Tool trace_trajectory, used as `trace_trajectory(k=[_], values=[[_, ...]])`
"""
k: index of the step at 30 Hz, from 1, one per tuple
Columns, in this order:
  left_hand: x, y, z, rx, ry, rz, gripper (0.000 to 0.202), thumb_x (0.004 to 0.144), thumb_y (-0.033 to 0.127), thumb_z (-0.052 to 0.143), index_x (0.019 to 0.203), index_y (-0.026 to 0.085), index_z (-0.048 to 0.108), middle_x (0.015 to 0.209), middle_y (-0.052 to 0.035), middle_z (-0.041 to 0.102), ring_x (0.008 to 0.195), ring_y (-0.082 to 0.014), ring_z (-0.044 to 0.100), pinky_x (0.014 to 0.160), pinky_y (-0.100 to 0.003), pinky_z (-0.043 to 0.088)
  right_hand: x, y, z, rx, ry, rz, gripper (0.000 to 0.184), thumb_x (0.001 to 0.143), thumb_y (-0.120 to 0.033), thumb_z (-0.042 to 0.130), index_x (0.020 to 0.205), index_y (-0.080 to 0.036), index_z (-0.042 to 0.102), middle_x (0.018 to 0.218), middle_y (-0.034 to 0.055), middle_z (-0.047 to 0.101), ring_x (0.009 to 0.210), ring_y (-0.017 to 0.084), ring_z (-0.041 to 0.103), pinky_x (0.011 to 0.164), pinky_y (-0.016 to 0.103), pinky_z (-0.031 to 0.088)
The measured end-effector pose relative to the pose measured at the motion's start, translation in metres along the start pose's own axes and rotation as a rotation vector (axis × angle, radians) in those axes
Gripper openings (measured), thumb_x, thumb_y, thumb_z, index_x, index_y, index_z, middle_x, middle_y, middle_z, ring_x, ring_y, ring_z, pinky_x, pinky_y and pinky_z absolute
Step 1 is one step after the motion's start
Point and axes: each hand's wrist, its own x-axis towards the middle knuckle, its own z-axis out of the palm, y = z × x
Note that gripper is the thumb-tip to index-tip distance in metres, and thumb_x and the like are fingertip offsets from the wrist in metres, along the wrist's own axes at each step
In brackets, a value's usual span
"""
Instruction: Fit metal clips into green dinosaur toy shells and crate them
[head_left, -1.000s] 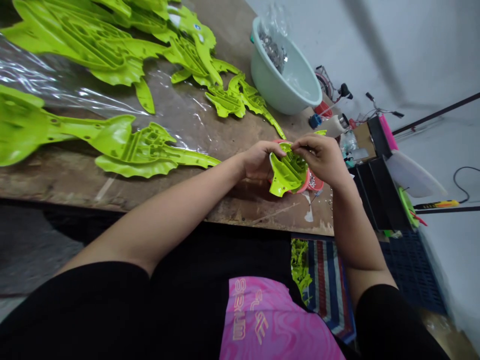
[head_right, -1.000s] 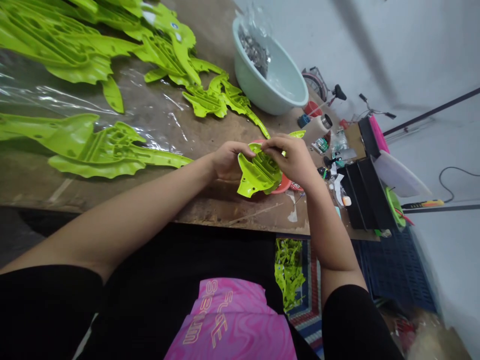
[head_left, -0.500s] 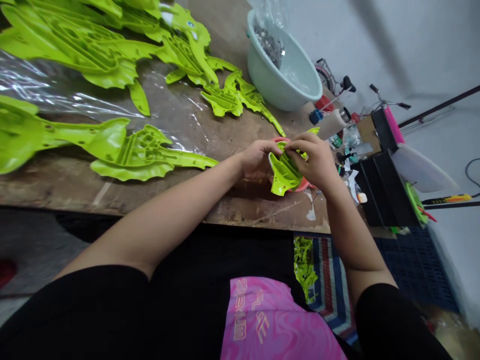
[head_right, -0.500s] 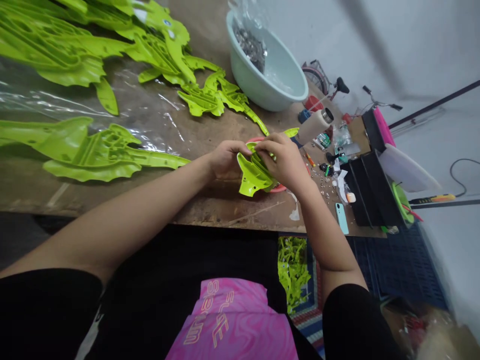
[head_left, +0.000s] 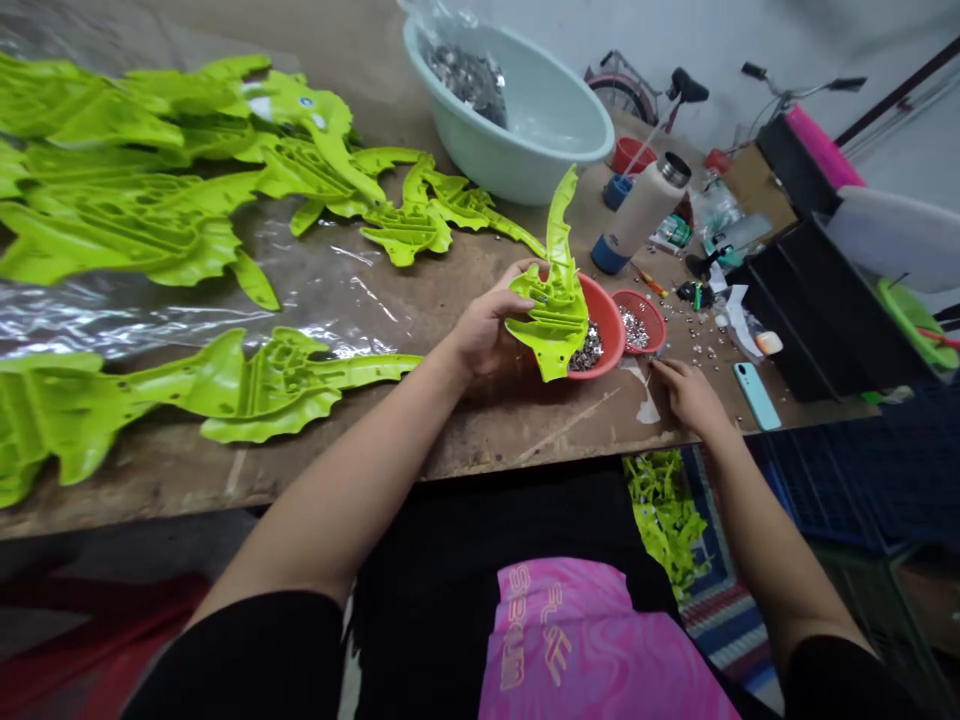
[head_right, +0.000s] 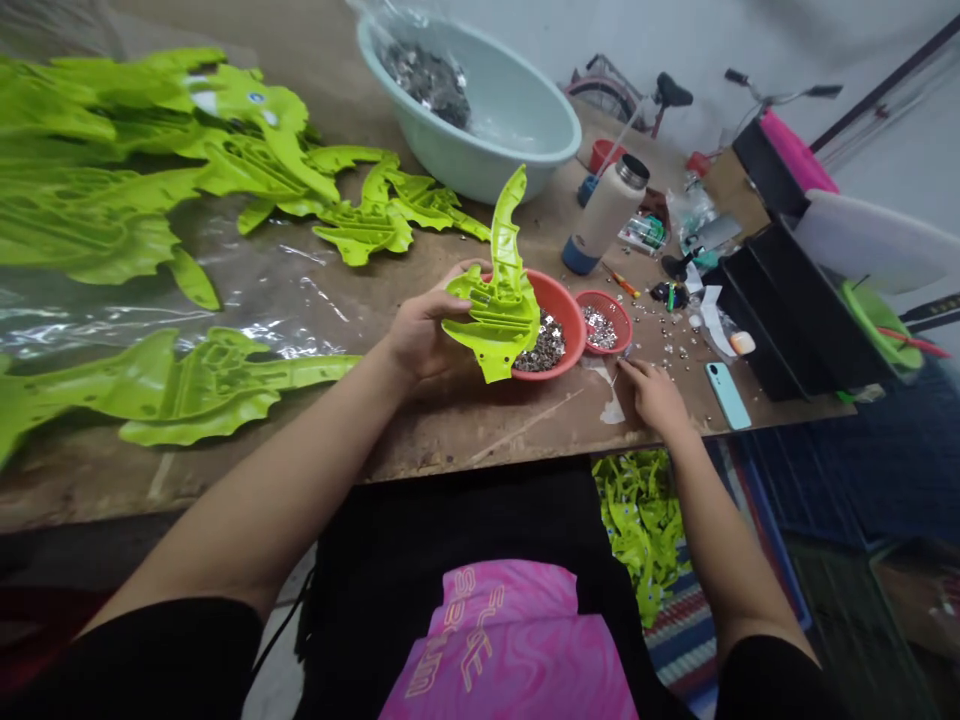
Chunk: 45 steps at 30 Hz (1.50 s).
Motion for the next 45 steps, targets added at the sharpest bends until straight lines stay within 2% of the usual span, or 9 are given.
trace_trajectory(k=[4, 9, 14, 19, 26, 32, 35, 39, 45], values=[[-0.002, -0.001, 0.002, 0.045, 0.043, 0.010, 0.064, 0.060, 0.017, 0.079, 0.120, 0.024, 0.059, 0.111, -0.0037, 0.080, 0.114, -0.0316, 0.080, 0.104, -0.047, 0.065, 0.010, 0.012, 0.008, -0.099, 0.042, -0.067, 0.050, 0.113, -0.031, 0.041, 0.136, -0.015, 0.083, 0.144, 0.0244, 0.072, 0.132, 0.041, 0.063, 0.115, 0.059, 0.054], [-0.005, -0.005, 0.005, 0.156, 0.130, 0.040, 0.062, 0.060, 0.017, 0.083, 0.114, 0.026, 0.054, 0.112, -0.0031, 0.078, 0.113, -0.0294, 0.079, 0.099, -0.042, 0.065, 0.021, 0.018, 0.014, 0.003, 0.150, -0.197, 0.035, 0.108, -0.031, 0.050, 0.106, -0.019, 0.082, 0.136, 0.0255, 0.073, 0.132, 0.043, 0.061, 0.114, 0.064, 0.052], [-0.009, -0.011, 0.007, 0.274, 0.174, 0.033, 0.058, 0.062, 0.018, 0.083, 0.111, 0.027, 0.052, 0.117, -0.0039, 0.077, 0.129, -0.0331, 0.075, 0.103, -0.042, 0.065, 0.014, -0.063, -0.012, 0.494, 0.341, -0.296, 0.020, 0.108, -0.028, 0.054, 0.113, -0.025, 0.073, 0.104, 0.0090, 0.081, 0.091, 0.025, 0.074, 0.085, 0.039, 0.060], [-0.020, -0.014, 0.022, 0.327, 0.116, -0.043, 0.055, 0.065, 0.019, 0.084, 0.111, 0.027, 0.054, 0.111, -0.0009, 0.075, 0.111, -0.0266, 0.078, 0.091, -0.035, 0.065, 0.033, -0.145, -0.059, 0.762, 0.348, -0.460, 0.014, 0.108, -0.027, 0.063, 0.105, -0.025, 0.076, 0.101, 0.0032, 0.084, 0.088, 0.020, 0.076, 0.086, 0.033, 0.059], [-0.057, -0.011, 0.067, 0.368, 0.084, -0.088, 0.054, 0.068, 0.020, 0.085, 0.112, 0.029, 0.055, 0.100, 0.0019, 0.072, 0.081, -0.0169, 0.070, 0.074, -0.028, 0.056, 0.029, -0.144, -0.079, 0.794, 0.351, -0.531, 0.013, 0.106, -0.030, 0.070, 0.103, -0.025, 0.082, 0.100, 0.0029, 0.083, 0.089, 0.020, 0.073, 0.088, 0.034, 0.057], [-0.092, -0.016, 0.097, 0.352, 0.051, -0.036, 0.054, 0.069, 0.018, 0.081, 0.114, 0.028, 0.052, 0.097, 0.0016, 0.075, 0.088, -0.0202, 0.075, 0.074, -0.028, 0.055, -0.012, -0.147, -0.093, 0.872, 0.403, -0.578, 0.013, 0.105, -0.031, 0.072, 0.098, -0.025, 0.082, 0.097, 0.0024, 0.082, 0.088, 0.019, 0.071, 0.086, 0.033, 0.056], [-0.109, -0.023, 0.102, 0.374, 0.017, 0.021, 0.056, 0.072, 0.020, 0.086, 0.116, 0.028, 0.052, 0.100, 0.0018, 0.077, 0.084, -0.0180, 0.075, 0.073, -0.027, 0.057, -0.036, -0.153, -0.102, 0.892, 0.390, -0.523, 0.014, 0.102, -0.030, 0.073, 0.093, -0.023, 0.082, 0.095, 0.0036, 0.080, 0.088, 0.019, 0.070, 0.088, 0.034, 0.055], [-0.130, -0.036, 0.105, 0.480, 0.001, 0.120, 0.054, 0.081, 0.039, 0.096, 0.113, 0.025, 0.055, 0.104, 0.0013, 0.076, 0.081, -0.0125, 0.071, 0.076, -0.024, 0.059, -0.065, -0.157, -0.122, 0.923, 0.171, -0.351, 0.018, 0.093, -0.031, 0.080, 0.082, -0.020, 0.072, 0.079, 0.0005, 0.072, 0.076, 0.017, 0.063, 0.077, 0.033, 0.048], [-0.153, -0.057, 0.119, 0.438, 0.046, 0.099, 0.053, 0.080, 0.043, 0.096, 0.110, 0.025, 0.056, 0.101, 0.0029, 0.074, 0.079, -0.0126, 0.072, 0.074, -0.025, 0.063, -0.089, -0.155, -0.150, 0.664, 0.108, -0.080, 0.057, 0.070, -0.031, 0.101, 0.095, -0.024, 0.050, 0.094, -0.0009, 0.066, 0.081, 0.018, 0.059, 0.069, 0.033, 0.039]])
